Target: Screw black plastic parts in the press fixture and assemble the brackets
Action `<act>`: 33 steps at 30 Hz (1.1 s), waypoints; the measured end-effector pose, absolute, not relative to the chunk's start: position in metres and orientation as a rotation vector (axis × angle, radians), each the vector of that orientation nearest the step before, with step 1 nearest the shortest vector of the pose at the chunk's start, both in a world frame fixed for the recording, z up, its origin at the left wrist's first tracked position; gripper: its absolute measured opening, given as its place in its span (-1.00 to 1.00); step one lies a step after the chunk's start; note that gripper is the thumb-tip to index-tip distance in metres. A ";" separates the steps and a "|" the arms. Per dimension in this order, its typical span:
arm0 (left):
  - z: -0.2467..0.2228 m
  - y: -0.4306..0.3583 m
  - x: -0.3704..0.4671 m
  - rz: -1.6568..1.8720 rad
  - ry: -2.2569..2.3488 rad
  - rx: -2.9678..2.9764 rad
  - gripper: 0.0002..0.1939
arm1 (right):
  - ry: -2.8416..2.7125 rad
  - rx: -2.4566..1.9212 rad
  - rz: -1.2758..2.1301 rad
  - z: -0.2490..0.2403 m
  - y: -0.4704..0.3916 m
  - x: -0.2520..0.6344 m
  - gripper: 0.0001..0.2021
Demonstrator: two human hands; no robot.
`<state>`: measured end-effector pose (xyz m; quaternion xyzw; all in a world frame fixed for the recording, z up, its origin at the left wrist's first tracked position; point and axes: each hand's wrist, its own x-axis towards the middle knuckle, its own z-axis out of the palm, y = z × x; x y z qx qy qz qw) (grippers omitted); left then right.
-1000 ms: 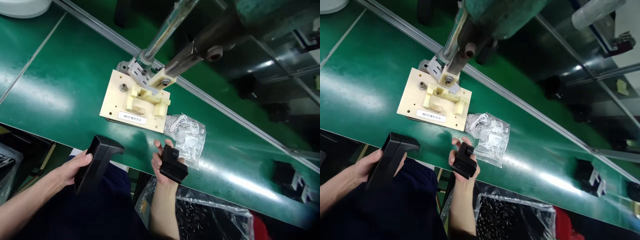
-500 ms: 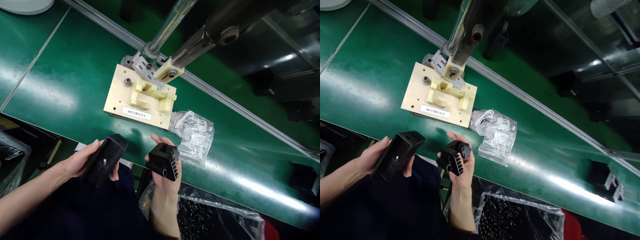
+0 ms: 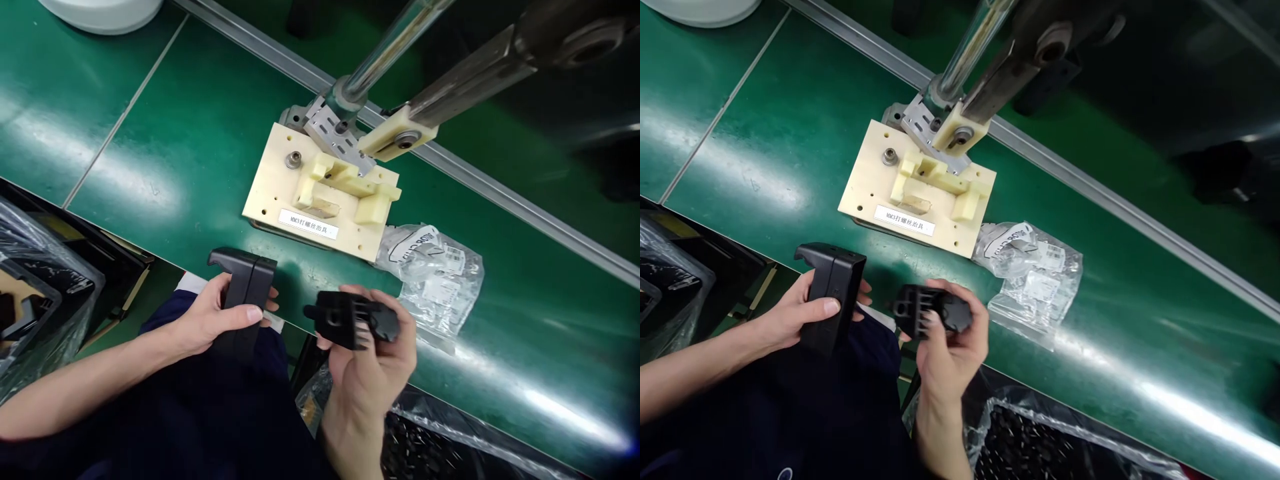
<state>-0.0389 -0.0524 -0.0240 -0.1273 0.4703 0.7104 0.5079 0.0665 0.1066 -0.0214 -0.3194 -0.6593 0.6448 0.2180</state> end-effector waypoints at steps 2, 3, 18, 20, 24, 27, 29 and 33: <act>-0.022 -0.050 -0.036 1.733 1.196 -0.272 -0.55 | -1.983 -0.907 1.664 -0.019 0.091 0.062 -0.66; -0.022 -0.050 -0.035 1.739 1.205 -0.246 -0.58 | -2.059 -0.884 1.680 -0.019 0.085 0.061 -0.63; -0.017 -0.062 -0.034 1.599 1.145 -0.482 -0.47 | -2.717 -0.193 1.677 -0.019 0.102 0.049 -0.31; -0.014 -0.062 -0.033 1.578 1.079 -0.491 -0.43 | -2.666 -0.254 1.924 -0.013 0.108 0.044 -0.38; -0.013 -0.063 -0.034 1.581 1.135 -0.395 -0.43 | -2.463 -0.229 2.578 -0.002 0.122 0.031 -0.62; -0.015 -0.064 -0.032 1.603 1.267 -0.279 -0.47 | -2.521 -0.149 2.696 0.003 0.126 0.024 -0.63; -0.017 -0.066 -0.029 1.592 1.356 -0.199 -0.48 | -2.605 -0.158 2.605 0.004 0.125 0.023 -0.56; -0.017 -0.068 -0.021 1.535 1.466 -0.151 -0.50 | -3.081 -0.138 2.046 0.004 0.121 0.024 -0.42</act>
